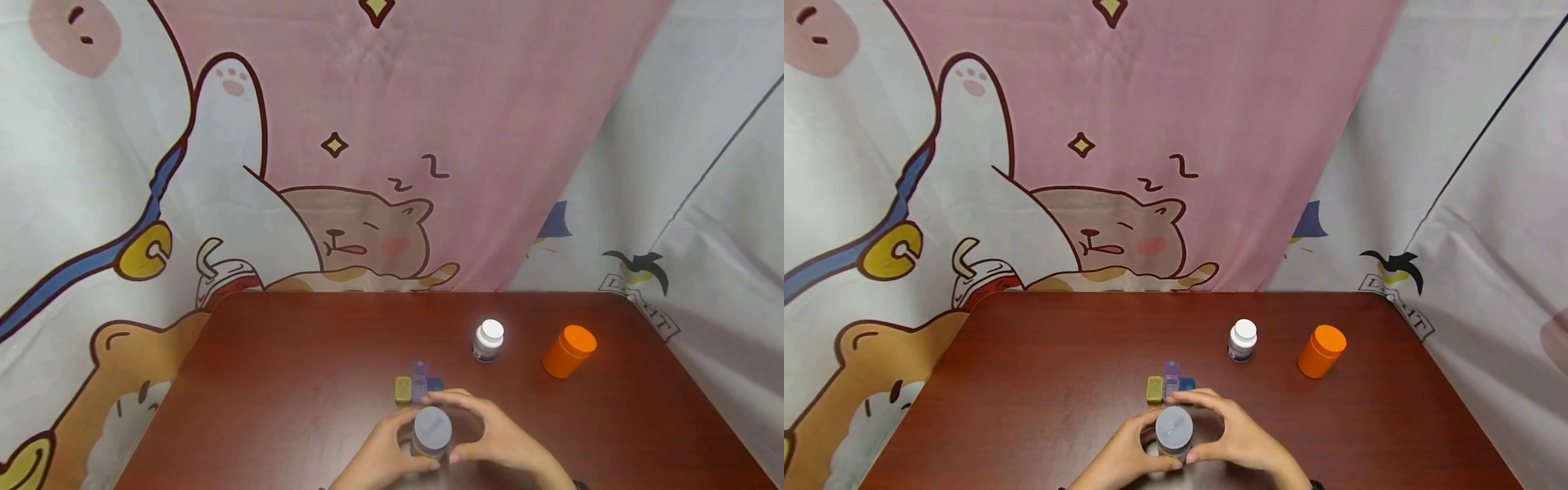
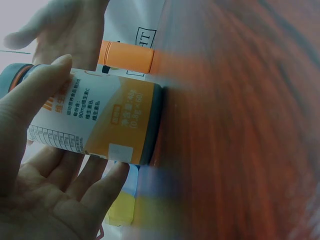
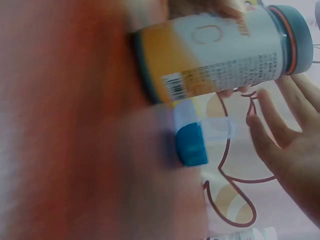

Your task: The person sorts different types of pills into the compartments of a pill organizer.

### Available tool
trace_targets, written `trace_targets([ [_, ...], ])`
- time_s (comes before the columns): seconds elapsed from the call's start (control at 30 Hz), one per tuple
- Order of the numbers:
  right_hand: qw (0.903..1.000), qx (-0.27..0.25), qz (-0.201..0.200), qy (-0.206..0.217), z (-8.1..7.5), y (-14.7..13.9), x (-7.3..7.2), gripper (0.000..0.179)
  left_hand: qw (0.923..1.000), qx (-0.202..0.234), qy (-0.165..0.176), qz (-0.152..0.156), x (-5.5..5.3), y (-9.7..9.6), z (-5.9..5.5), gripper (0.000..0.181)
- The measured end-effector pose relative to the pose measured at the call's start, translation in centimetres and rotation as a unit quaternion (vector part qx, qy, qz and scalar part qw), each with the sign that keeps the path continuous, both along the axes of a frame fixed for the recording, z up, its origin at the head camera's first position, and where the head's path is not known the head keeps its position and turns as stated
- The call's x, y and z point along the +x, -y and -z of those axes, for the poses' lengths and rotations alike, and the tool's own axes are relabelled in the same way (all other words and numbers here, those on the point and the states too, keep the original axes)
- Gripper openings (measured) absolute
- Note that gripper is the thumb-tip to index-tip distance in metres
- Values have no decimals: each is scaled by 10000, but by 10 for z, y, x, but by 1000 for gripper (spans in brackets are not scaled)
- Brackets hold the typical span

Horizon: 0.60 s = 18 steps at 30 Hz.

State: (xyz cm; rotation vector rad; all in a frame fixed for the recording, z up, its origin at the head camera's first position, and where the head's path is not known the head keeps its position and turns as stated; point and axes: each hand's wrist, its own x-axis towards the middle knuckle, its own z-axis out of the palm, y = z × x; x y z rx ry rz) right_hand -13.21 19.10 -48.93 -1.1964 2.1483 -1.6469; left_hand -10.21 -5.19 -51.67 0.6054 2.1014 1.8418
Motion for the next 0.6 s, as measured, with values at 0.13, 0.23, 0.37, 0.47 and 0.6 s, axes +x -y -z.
trace_targets([
  [0.13, 9952, 113, 922, -292, 4, -1, 18, 79, 9999, -39, 138, -16, 0, 0, -3, 64],
  [0.23, 9870, 162, 1486, -591, 7, 3, 32, 80, 9997, -112, 216, 20, 1, 1, -4, 63],
  [0.37, 9645, 267, 2390, -1088, 11, 16, 50, 78, 9995, -153, 269, 39, 0, 1, -3, 61],
  [0.47, 9472, 336, 2941, -1232, 14, 25, 59, 76, 9994, -124, 313, 27, 0, 0, -4, 60],
  [0.6, 9433, 313, 3080, -1196, 15, 30, 62, 74, 9995, -123, 293, 29, -1, 0, -5, 59],
])
